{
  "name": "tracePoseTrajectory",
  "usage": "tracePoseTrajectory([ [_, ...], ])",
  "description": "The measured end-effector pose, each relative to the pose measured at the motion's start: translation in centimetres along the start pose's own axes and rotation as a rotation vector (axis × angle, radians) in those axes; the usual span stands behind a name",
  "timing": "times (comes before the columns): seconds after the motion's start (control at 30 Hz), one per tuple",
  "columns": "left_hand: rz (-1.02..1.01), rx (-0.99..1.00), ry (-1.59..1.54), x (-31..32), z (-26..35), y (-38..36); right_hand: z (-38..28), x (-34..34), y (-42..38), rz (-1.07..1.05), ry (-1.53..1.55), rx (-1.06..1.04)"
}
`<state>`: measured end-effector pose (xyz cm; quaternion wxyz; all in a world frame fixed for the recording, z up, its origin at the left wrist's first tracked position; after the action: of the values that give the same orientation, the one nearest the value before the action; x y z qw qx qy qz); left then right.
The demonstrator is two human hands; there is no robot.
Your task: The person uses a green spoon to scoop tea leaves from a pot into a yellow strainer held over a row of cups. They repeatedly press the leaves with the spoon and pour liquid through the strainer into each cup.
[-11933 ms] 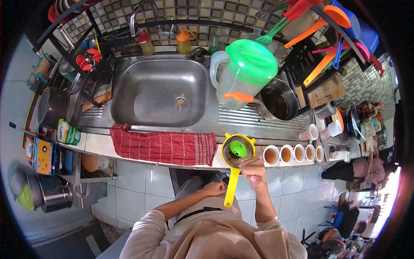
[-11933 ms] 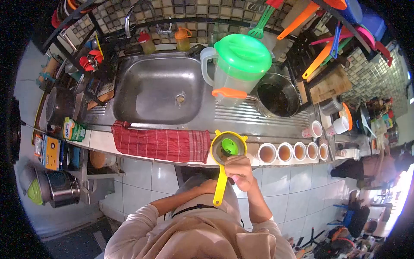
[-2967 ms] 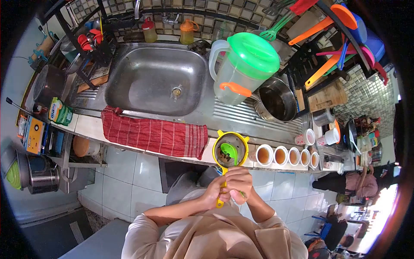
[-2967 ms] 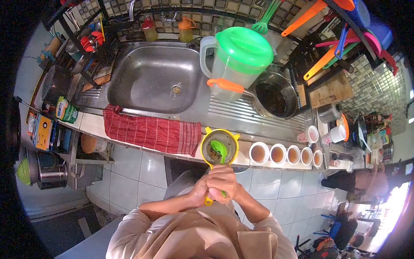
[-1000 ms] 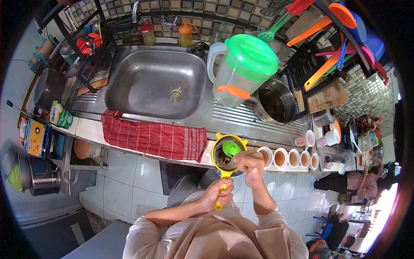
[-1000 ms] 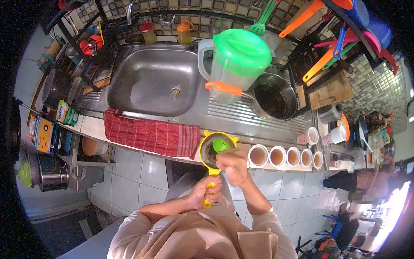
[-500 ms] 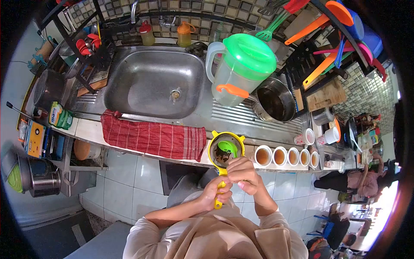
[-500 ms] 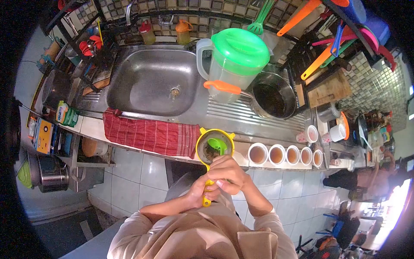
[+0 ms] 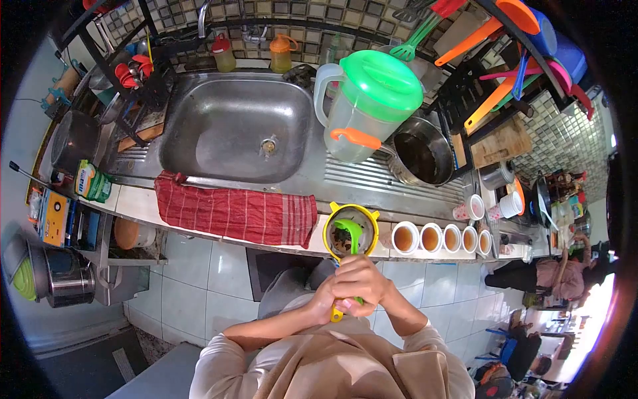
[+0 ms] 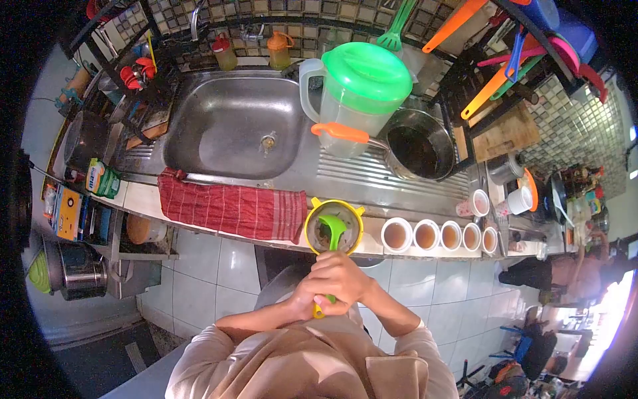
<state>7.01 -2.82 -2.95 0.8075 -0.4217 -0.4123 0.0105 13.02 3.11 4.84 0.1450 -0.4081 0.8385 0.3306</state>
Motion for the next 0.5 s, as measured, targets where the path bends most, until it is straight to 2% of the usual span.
tracePoseTrajectory([
  [0.1, 0.017, 0.07, -0.009, -0.7, -0.1, 0.5, -0.3, -0.4, -0.2, 0.046, 0.058, -0.018],
  [0.17, -0.295, -0.039, -0.043, -0.6, 0.5, 0.2, -0.5, -1.1, -0.4, 0.068, 0.082, -0.03],
  [0.37, -0.345, -0.053, -0.014, -0.6, 0.7, 0.1, -1.4, -2.0, -0.7, 0.134, 0.066, -0.063],
  [0.5, -0.304, -0.036, -0.017, -0.6, 0.8, 0.0, -1.0, -1.8, -0.4, 0.117, -0.086, -0.019],
])
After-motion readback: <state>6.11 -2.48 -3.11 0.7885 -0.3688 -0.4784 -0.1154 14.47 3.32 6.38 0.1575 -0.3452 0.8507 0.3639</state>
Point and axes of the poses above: each hand's wrist, its own y-axis towards the middle knuckle, its own x-axis out of the palm, z = x × y, the point moved 3 cm from there along y, towards the middle knuckle, and after that the axes turned 10 degrees about x, right-handed, at the moved point
